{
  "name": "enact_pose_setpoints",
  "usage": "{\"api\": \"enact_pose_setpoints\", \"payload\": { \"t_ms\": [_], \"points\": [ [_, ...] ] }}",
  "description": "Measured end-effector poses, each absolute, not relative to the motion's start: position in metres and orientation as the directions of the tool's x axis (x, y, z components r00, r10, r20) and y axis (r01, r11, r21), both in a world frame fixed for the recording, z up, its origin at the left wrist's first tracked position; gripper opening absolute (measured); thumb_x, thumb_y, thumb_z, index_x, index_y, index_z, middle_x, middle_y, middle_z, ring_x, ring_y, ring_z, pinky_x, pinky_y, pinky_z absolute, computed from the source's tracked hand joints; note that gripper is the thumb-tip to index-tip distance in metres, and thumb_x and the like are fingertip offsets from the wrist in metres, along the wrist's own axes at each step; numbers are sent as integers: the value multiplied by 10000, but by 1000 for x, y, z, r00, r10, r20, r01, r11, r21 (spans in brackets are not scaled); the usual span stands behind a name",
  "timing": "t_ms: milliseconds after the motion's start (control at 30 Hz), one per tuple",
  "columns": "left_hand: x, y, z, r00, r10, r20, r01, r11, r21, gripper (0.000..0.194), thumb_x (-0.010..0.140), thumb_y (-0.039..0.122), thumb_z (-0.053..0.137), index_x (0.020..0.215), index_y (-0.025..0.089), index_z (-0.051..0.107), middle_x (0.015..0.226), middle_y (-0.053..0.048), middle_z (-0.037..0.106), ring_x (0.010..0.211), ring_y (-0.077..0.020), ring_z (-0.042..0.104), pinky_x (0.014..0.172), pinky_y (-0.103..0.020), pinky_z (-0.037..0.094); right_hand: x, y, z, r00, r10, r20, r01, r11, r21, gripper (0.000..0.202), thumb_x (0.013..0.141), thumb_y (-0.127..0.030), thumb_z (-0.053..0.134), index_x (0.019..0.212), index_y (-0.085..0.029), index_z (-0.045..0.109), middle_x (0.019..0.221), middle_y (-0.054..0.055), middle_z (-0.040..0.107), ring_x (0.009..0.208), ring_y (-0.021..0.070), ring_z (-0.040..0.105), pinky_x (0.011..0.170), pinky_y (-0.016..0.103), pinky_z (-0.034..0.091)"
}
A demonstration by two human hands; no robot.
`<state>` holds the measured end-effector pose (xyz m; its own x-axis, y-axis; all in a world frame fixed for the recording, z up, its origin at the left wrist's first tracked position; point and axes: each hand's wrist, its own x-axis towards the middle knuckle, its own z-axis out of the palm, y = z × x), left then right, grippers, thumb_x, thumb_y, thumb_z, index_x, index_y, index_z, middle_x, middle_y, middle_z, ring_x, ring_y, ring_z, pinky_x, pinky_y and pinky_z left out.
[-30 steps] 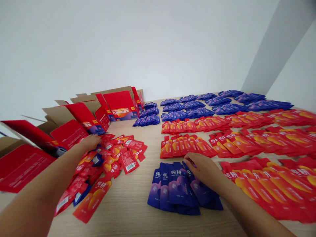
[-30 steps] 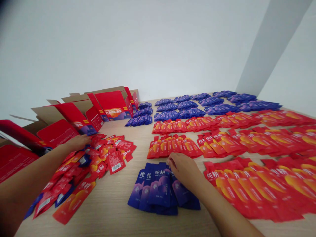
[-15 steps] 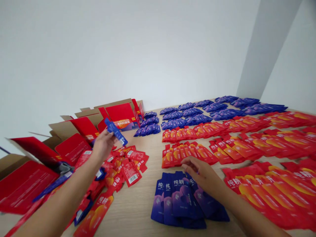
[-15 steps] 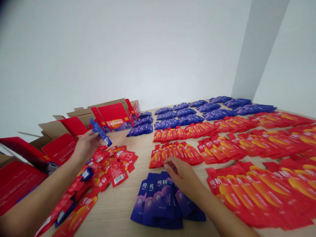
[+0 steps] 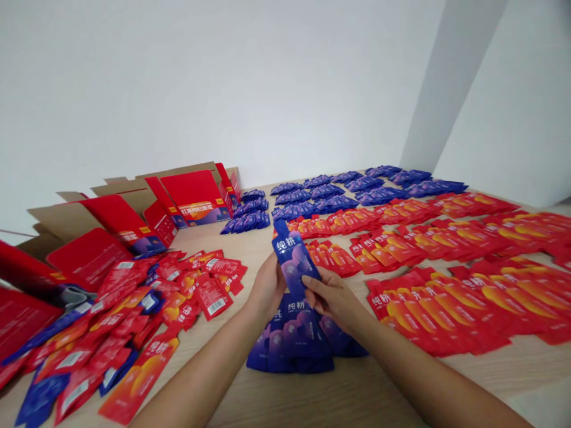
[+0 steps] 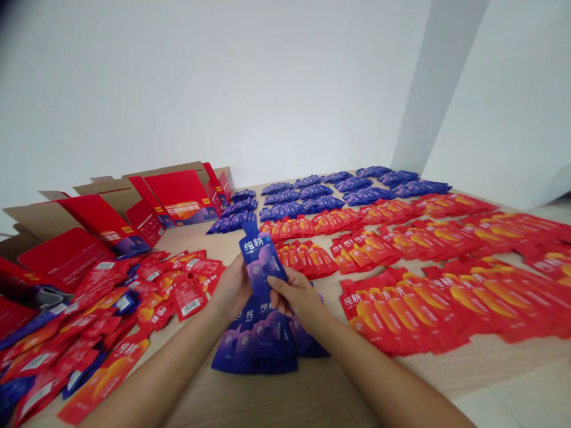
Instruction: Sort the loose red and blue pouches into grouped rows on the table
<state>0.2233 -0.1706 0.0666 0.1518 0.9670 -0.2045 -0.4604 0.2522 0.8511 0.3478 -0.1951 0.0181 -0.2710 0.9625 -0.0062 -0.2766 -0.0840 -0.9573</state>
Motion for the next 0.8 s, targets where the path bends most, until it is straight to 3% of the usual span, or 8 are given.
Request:
{"api": "enact_pose_setpoints", "payload": {
  "t_ms": [100, 233, 367, 500, 600, 667, 733, 800],
  "points": [
    [216, -179, 55, 241, 962, -133, -224, 188, 956, 373, 788, 526, 557, 723, 162, 606, 563, -8, 612, 493, -138, 555, 462, -231, 413, 355, -192, 22, -125, 987, 105, -94, 93, -991, 439, 806, -583, 516, 583, -213, 438, 418, -70, 419, 365, 72, 344, 376, 206, 269],
    [211, -192, 49, 330, 938, -103, -4, 110, 994, 278, 689, 373, 714, 590, 182, 539, 455, 31, 534, 386, -84, 433, 400, -212, 289, 358, -196, 27, -123, 965, 232, 186, 252, -950, 451, 880, -548, 410, 552, -240, 388, 447, -47, 394, 429, 118, 390, 458, 262, 343],
    [214, -204, 56, 395, 910, -123, 53, 112, 992, 331, 725, 371, 668, 518, 198, 476, 381, 49, 455, 330, -64, 343, 379, -221, 219, 356, -198, 34, -110, 942, 318, 197, 334, -922, 280, 872, -457, 457, 716, -226, 484, 647, -18, 537, 622, 152, 526, 591, 273, 439],
    [207, -211, 58, 441, 869, -224, 176, 161, 971, 408, 757, 466, 612, 495, 219, 423, 316, 78, 339, 279, -70, 307, 348, -226, 196, 363, -195, 46, -100, 922, 373, 299, 386, -873, 215, 852, -400, 481, 805, -194, 522, 775, 7, 578, 738, 159, 542, 678, 276, 447],
    [183, -208, 51, 324, 928, -187, 243, 110, 964, 421, 762, 532, 571, 516, 199, 496, 389, 50, 454, 348, -83, 392, 370, -212, 269, 378, -195, 47, -159, 961, 228, 422, 275, -864, 233, 851, -391, 478, 755, -188, 540, 725, 6, 593, 679, 158, 550, 623, 271, 440],
    [161, -204, 42, 176, 976, -130, 283, 77, 956, 339, 695, 493, 660, 598, 176, 590, 543, 17, 587, 506, -113, 518, 465, -207, 379, 389, -198, 40, -217, 971, 97, 498, 196, -845, 273, 856, -402, 471, 707, -187, 552, 678, 7, 605, 642, 164, 560, 590, 274, 443],
    [141, -205, 33, 32, 987, -160, 297, 143, 944, 285, 607, 407, 756, 706, 167, 640, 688, -1, 656, 681, -153, 592, 600, -230, 455, 396, -207, 26, -251, 967, 36, 530, 169, -831, 306, 875, -405, 441, 722, -181, 583, 704, 27, 637, 681, 184, 590, 618, 294, 469],
    [129, -211, 29, -45, 960, -278, 241, 280, 929, 316, 575, 334, 794, 798, 162, 649, 821, -27, 694, 803, -183, 627, 703, -263, 482, 399, -218, 8, -218, 972, 85, 557, 195, -807, 290, 889, -368, 412, 816, -173, 614, 823, 62, 674, 802, 212, 617, 734, 346, 492]
  ]
}}
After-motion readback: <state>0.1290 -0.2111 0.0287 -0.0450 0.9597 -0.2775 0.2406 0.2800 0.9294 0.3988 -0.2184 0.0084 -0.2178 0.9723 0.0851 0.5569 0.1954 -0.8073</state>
